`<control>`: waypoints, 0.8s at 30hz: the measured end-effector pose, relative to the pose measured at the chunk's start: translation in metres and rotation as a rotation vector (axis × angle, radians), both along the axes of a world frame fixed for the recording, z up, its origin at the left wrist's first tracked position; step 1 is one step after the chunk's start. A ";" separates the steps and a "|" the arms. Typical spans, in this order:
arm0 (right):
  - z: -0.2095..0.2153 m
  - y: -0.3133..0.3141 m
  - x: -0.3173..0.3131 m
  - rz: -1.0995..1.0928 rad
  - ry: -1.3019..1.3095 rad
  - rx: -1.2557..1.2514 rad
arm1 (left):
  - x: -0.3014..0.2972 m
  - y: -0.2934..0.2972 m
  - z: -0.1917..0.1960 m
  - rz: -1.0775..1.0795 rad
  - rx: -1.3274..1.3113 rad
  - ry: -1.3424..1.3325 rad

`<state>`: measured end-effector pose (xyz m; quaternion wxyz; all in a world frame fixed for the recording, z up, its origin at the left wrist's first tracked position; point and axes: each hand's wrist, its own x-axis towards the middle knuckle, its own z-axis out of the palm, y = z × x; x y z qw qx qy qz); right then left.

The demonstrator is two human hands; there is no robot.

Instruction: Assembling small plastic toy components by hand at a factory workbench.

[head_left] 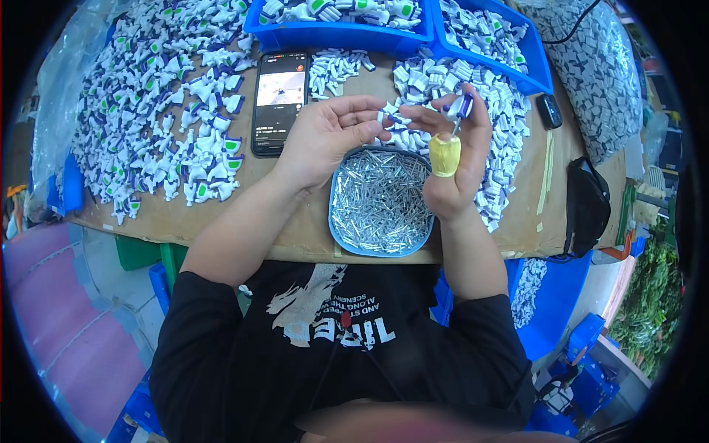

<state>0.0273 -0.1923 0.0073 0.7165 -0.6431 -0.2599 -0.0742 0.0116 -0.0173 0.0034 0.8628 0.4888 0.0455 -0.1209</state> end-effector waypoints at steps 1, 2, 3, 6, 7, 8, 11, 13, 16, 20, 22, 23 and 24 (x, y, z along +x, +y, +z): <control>-0.001 0.000 0.000 0.008 -0.051 0.003 | 0.000 0.002 -0.002 0.001 0.000 0.001; -0.002 0.000 -0.001 0.009 -0.050 0.003 | 0.000 0.005 -0.004 -0.032 -0.051 0.021; -0.004 0.000 -0.001 0.059 -0.107 -0.014 | 0.000 0.007 -0.006 -0.064 -0.102 0.040; -0.010 -0.004 0.001 0.167 -0.200 -0.106 | -0.002 0.005 -0.002 -0.054 -0.208 0.176; -0.013 -0.008 0.002 0.222 -0.237 -0.182 | -0.001 0.006 -0.002 -0.055 -0.209 0.177; -0.015 -0.013 -0.001 0.249 -0.195 -0.261 | -0.001 0.008 -0.003 -0.101 -0.228 0.193; -0.007 -0.011 -0.003 0.268 -0.275 -0.330 | -0.002 0.008 -0.005 -0.128 -0.223 0.189; -0.008 -0.012 -0.002 0.281 -0.268 -0.317 | -0.001 0.006 -0.005 -0.121 -0.204 0.167; -0.007 -0.008 -0.003 0.235 -0.242 -0.253 | -0.001 0.007 -0.003 -0.065 -0.225 0.192; 0.009 -0.009 -0.005 0.139 -0.009 -0.287 | -0.001 0.004 -0.003 -0.003 -0.098 0.121; 0.003 -0.007 -0.003 0.101 0.072 -0.365 | -0.002 0.003 -0.005 0.035 -0.038 0.072; 0.005 -0.005 -0.003 0.099 0.074 -0.365 | -0.003 0.003 -0.006 0.050 0.027 -0.032; 0.009 -0.003 -0.003 0.090 0.077 -0.413 | -0.002 0.002 -0.006 0.067 0.092 -0.137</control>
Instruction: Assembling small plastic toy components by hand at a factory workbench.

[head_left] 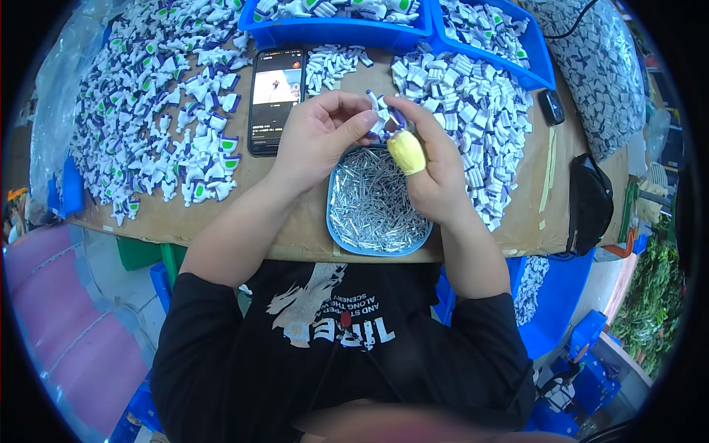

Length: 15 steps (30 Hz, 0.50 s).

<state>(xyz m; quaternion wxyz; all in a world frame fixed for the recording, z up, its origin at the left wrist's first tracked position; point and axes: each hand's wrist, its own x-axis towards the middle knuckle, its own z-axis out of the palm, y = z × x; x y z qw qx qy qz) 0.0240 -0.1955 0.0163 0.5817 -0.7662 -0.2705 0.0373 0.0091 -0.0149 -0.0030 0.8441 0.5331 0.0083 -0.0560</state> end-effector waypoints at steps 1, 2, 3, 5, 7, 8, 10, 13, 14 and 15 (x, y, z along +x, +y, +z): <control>0.002 0.001 0.000 -0.008 0.000 -0.048 | 0.000 0.000 0.000 -0.001 0.000 0.000; 0.001 0.000 0.000 -0.011 0.000 -0.034 | -0.001 -0.001 -0.001 -0.001 0.065 -0.034; 0.002 0.001 0.000 -0.009 0.001 -0.033 | -0.002 0.000 -0.001 0.003 0.133 -0.067; 0.006 0.002 0.000 -0.007 0.010 -0.106 | -0.004 0.001 -0.002 0.017 0.198 -0.094; 0.006 0.001 0.000 -0.005 -0.007 -0.109 | -0.004 -0.001 -0.001 0.022 0.260 -0.124; 0.007 0.001 0.000 0.000 -0.025 -0.111 | -0.004 -0.002 0.000 0.042 0.299 -0.169; 0.005 0.000 0.001 0.004 -0.050 -0.108 | -0.004 -0.001 0.001 0.066 0.339 -0.214; 0.003 -0.002 0.002 0.016 -0.076 -0.118 | -0.002 0.002 0.004 0.082 0.569 -0.335; 0.003 -0.002 0.003 0.023 -0.078 -0.132 | -0.001 0.003 0.006 0.141 0.739 -0.507; 0.004 -0.002 0.002 0.023 -0.078 -0.132 | 0.000 0.003 0.006 0.200 0.908 -0.681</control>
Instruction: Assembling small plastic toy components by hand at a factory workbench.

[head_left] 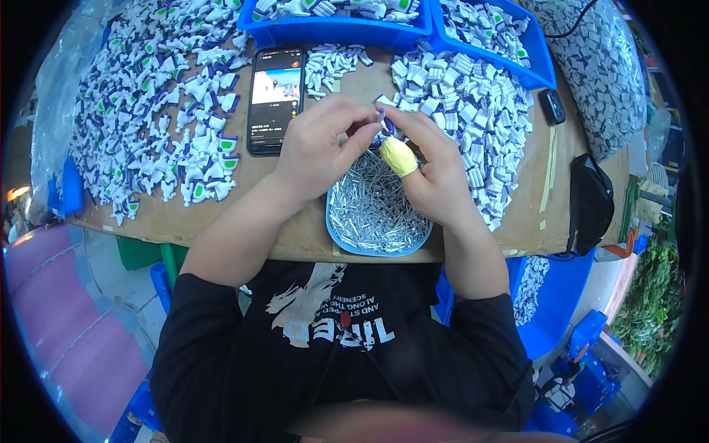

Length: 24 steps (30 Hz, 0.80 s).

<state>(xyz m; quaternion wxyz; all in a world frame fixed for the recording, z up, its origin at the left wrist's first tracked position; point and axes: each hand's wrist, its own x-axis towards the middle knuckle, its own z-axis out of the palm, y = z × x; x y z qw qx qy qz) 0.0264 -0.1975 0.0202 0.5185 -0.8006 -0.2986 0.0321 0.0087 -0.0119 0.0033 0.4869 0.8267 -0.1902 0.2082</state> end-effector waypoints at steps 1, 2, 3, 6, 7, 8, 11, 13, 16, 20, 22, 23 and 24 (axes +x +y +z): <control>0.002 0.000 0.000 0.005 0.009 -0.021 | 0.000 0.000 0.000 0.000 0.000 0.000; 0.002 0.000 0.000 0.009 0.017 -0.041 | -0.001 -0.001 0.000 0.005 -0.001 -0.004; 0.002 0.000 0.000 0.009 0.017 -0.041 | -0.002 -0.002 0.000 0.009 -0.003 -0.009; 0.002 0.002 -0.001 -0.012 0.007 -0.032 | -0.005 -0.006 0.002 0.021 -0.036 0.045; 0.001 0.002 -0.002 -0.029 0.040 -0.012 | -0.004 -0.006 0.001 0.022 -0.037 0.043; 0.000 0.003 -0.003 -0.046 0.072 0.007 | -0.003 -0.007 0.001 0.012 -0.045 0.029; -0.004 0.001 -0.002 -0.031 0.177 0.038 | -0.003 -0.006 0.001 -0.010 -0.067 0.035; -0.005 0.004 -0.003 -0.031 0.218 0.123 | -0.003 -0.005 0.001 -0.025 -0.080 0.055; -0.013 0.006 -0.005 -0.041 0.234 0.218 | -0.007 -0.006 -0.001 -0.092 -0.149 0.186; -0.014 0.004 -0.002 -0.008 0.052 0.168 | -0.008 -0.018 -0.015 -0.119 -0.579 0.352; -0.012 -0.001 0.003 0.046 -0.031 0.088 | -0.006 -0.017 -0.016 -0.098 -0.673 0.334; -0.011 -0.002 0.004 0.099 -0.113 0.008 | -0.006 -0.013 -0.015 -0.130 -0.757 0.436; -0.011 -0.002 0.004 0.095 -0.114 0.007 | -0.005 -0.009 -0.014 -0.166 -0.840 0.540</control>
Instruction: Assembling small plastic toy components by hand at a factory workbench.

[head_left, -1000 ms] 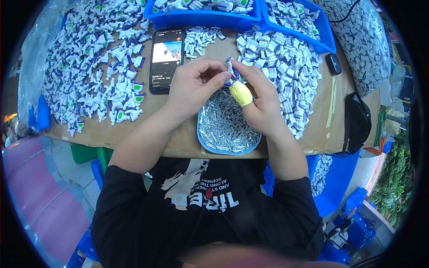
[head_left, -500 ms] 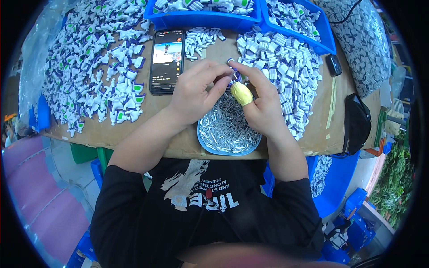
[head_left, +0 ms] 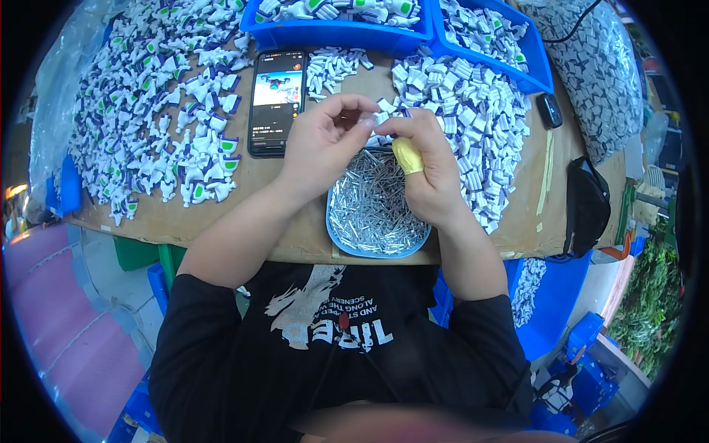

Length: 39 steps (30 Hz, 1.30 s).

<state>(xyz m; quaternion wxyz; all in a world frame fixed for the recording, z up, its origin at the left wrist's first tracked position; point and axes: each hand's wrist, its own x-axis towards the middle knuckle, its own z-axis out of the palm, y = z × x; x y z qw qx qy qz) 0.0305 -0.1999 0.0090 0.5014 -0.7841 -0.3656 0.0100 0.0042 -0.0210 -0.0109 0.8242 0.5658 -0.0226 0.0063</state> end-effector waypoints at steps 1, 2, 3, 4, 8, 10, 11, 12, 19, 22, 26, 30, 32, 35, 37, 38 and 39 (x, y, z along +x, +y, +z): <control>-0.001 0.001 -0.001 -0.019 0.041 0.045 | 0.001 0.004 0.002 -0.008 0.071 0.000; -0.002 0.003 -0.002 -0.038 0.082 0.090 | 0.003 0.005 0.003 -0.011 0.072 -0.001; 0.000 0.005 -0.005 -0.038 0.082 0.090 | 0.003 0.006 0.003 0.031 0.125 -0.078; 0.003 0.007 -0.010 -0.076 0.220 0.149 | 0.004 0.006 0.003 0.073 0.178 -0.156; 0.004 0.003 -0.011 -0.078 0.344 0.159 | 0.006 0.002 0.002 0.106 0.109 -0.227; 0.004 0.004 -0.012 -0.073 0.360 0.179 | 0.002 0.001 0.008 0.104 0.024 -0.121; 0.004 0.005 -0.012 -0.069 0.376 0.200 | 0.002 0.002 0.008 0.103 0.024 -0.122; 0.002 0.005 -0.012 -0.069 0.377 0.200 | 0.002 0.004 0.006 0.093 0.095 -0.173; 0.004 0.004 -0.013 -0.053 0.428 0.163 | 0.004 0.006 0.007 0.113 0.327 -0.267; 0.006 0.004 -0.014 -0.046 0.448 0.157 | 0.004 0.008 0.006 0.134 0.414 -0.314; 0.002 0.003 -0.014 -0.033 0.449 0.153 | 0.006 0.010 0.007 0.134 0.450 -0.367; 0.000 0.004 -0.012 -0.006 0.445 0.223 | 0.008 0.014 0.010 0.137 0.580 -0.536; -0.001 0.004 -0.010 0.055 0.548 0.311 | 0.008 0.014 0.012 0.128 0.577 -0.532; 0.006 0.006 -0.012 0.042 0.758 0.449 | 0.010 0.016 0.013 0.143 0.636 -0.607; 0.008 0.005 -0.010 0.041 0.805 0.444 | 0.010 0.016 0.012 0.134 0.630 -0.614; 0.009 0.005 -0.010 0.039 0.853 0.439 | 0.010 0.016 0.013 0.135 0.631 -0.614; 0.008 0.004 -0.010 0.038 0.853 0.439 | 0.011 0.016 0.016 0.143 0.689 -0.690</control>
